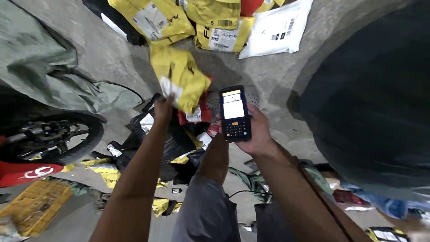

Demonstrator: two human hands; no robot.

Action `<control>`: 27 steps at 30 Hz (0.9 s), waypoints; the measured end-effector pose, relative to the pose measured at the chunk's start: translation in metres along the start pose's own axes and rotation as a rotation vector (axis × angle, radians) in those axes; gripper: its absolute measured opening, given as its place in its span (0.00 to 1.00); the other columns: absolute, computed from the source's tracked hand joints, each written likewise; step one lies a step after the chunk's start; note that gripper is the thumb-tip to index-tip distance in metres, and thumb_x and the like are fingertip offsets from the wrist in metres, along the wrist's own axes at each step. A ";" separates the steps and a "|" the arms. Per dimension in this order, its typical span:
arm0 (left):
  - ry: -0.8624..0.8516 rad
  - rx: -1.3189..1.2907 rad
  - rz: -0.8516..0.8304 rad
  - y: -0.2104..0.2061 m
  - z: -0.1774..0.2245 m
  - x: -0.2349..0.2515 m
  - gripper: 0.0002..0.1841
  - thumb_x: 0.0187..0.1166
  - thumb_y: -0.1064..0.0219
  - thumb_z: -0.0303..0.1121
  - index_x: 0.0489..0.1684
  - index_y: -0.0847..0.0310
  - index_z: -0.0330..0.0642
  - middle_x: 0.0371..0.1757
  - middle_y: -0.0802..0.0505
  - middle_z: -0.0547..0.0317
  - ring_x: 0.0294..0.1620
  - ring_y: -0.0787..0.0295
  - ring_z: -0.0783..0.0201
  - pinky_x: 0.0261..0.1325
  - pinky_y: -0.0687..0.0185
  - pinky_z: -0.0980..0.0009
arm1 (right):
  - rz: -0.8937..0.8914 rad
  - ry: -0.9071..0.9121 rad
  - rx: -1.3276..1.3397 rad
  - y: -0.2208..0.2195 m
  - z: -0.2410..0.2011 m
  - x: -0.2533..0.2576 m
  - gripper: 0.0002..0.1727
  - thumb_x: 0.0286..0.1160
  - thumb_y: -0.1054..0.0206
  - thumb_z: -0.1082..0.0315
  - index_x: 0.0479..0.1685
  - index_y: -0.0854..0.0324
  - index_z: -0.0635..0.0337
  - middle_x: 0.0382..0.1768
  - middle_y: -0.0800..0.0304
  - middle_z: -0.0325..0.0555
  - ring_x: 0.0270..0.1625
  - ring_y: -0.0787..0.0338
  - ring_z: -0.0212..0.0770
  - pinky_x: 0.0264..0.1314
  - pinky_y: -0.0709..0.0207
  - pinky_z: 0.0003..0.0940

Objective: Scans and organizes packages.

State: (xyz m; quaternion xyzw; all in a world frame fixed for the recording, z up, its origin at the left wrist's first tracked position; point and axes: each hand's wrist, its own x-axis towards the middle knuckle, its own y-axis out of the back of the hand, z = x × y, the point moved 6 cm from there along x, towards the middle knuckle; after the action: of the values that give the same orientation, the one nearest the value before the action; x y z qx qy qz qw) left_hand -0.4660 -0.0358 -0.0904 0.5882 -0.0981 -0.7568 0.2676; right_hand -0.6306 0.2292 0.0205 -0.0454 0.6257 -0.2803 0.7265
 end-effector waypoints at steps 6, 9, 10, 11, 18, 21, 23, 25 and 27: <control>0.375 0.974 -0.722 0.009 -0.086 -0.101 0.28 0.82 0.34 0.51 0.52 0.15 0.26 0.51 0.09 0.29 0.54 0.11 0.33 0.62 0.22 0.29 | -0.001 -0.077 0.222 -0.003 -0.006 0.010 0.40 0.82 0.65 0.30 0.71 0.26 0.51 0.57 0.13 0.61 0.48 0.08 0.55 0.48 0.12 0.50; 0.217 0.999 -0.745 -0.042 -0.029 -0.069 0.26 0.85 0.36 0.50 0.57 0.14 0.30 0.57 0.10 0.29 0.62 0.14 0.31 0.67 0.26 0.27 | -0.028 -0.062 0.176 0.005 -0.016 0.034 0.38 0.83 0.65 0.31 0.72 0.26 0.48 0.56 0.12 0.59 0.49 0.08 0.54 0.49 0.12 0.51; 0.124 0.886 -0.650 -0.064 -0.005 -0.046 0.24 0.87 0.37 0.47 0.60 0.15 0.32 0.57 0.09 0.31 0.63 0.13 0.33 0.68 0.25 0.29 | -0.040 -0.051 0.139 0.009 -0.020 0.038 0.38 0.84 0.66 0.32 0.73 0.27 0.48 0.56 0.12 0.58 0.50 0.08 0.54 0.49 0.12 0.51; 0.031 0.723 -0.530 -0.088 0.016 -0.018 0.21 0.88 0.39 0.44 0.61 0.15 0.33 0.56 0.08 0.34 0.60 0.11 0.38 0.67 0.20 0.34 | -0.048 -0.035 0.120 0.014 -0.026 0.040 0.37 0.85 0.66 0.33 0.73 0.26 0.48 0.56 0.12 0.59 0.50 0.08 0.55 0.49 0.12 0.52; -0.230 -0.043 0.164 -0.206 0.151 0.142 0.49 0.73 0.22 0.39 0.91 0.51 0.32 0.82 0.25 0.34 0.80 0.24 0.51 0.81 0.25 0.61 | 0.056 0.086 0.337 0.041 -0.083 0.037 0.39 0.81 0.64 0.29 0.70 0.25 0.47 0.55 0.11 0.57 0.52 0.08 0.54 0.49 0.13 0.52; -0.152 0.078 0.086 -0.203 0.158 0.145 0.37 0.74 0.22 0.41 0.80 0.33 0.34 0.70 0.15 0.41 0.72 0.16 0.55 0.76 0.21 0.58 | 0.013 0.119 0.399 0.038 -0.114 0.026 0.41 0.80 0.67 0.27 0.69 0.27 0.49 0.58 0.13 0.56 0.53 0.09 0.52 0.52 0.12 0.48; -0.168 0.192 0.032 -0.186 0.149 0.125 0.29 0.78 0.27 0.44 0.71 0.23 0.32 0.60 0.09 0.42 0.62 0.10 0.53 0.69 0.15 0.52 | -0.030 0.162 0.437 0.039 -0.129 0.022 0.41 0.82 0.67 0.28 0.71 0.27 0.50 0.61 0.14 0.57 0.57 0.09 0.54 0.57 0.13 0.49; -0.255 0.218 -0.007 -0.168 0.140 0.097 0.27 0.77 0.27 0.43 0.66 0.21 0.32 0.57 0.09 0.43 0.58 0.09 0.56 0.65 0.13 0.53 | -0.052 0.181 0.492 0.041 -0.138 0.022 0.41 0.83 0.65 0.30 0.71 0.27 0.53 0.60 0.15 0.62 0.56 0.10 0.58 0.57 0.14 0.54; -0.275 0.339 -0.104 -0.144 0.131 0.058 0.25 0.75 0.26 0.42 0.65 0.20 0.35 0.61 0.11 0.43 0.61 0.12 0.54 0.66 0.15 0.50 | -0.066 0.183 0.503 0.040 -0.140 0.022 0.41 0.83 0.66 0.31 0.72 0.27 0.54 0.60 0.15 0.63 0.55 0.10 0.58 0.56 0.15 0.55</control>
State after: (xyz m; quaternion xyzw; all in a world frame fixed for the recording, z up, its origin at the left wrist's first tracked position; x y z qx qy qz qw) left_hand -0.6413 0.0328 -0.1680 0.5203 -0.2287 -0.8155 0.1095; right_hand -0.7460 0.2928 -0.0450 0.1419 0.5977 -0.4535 0.6457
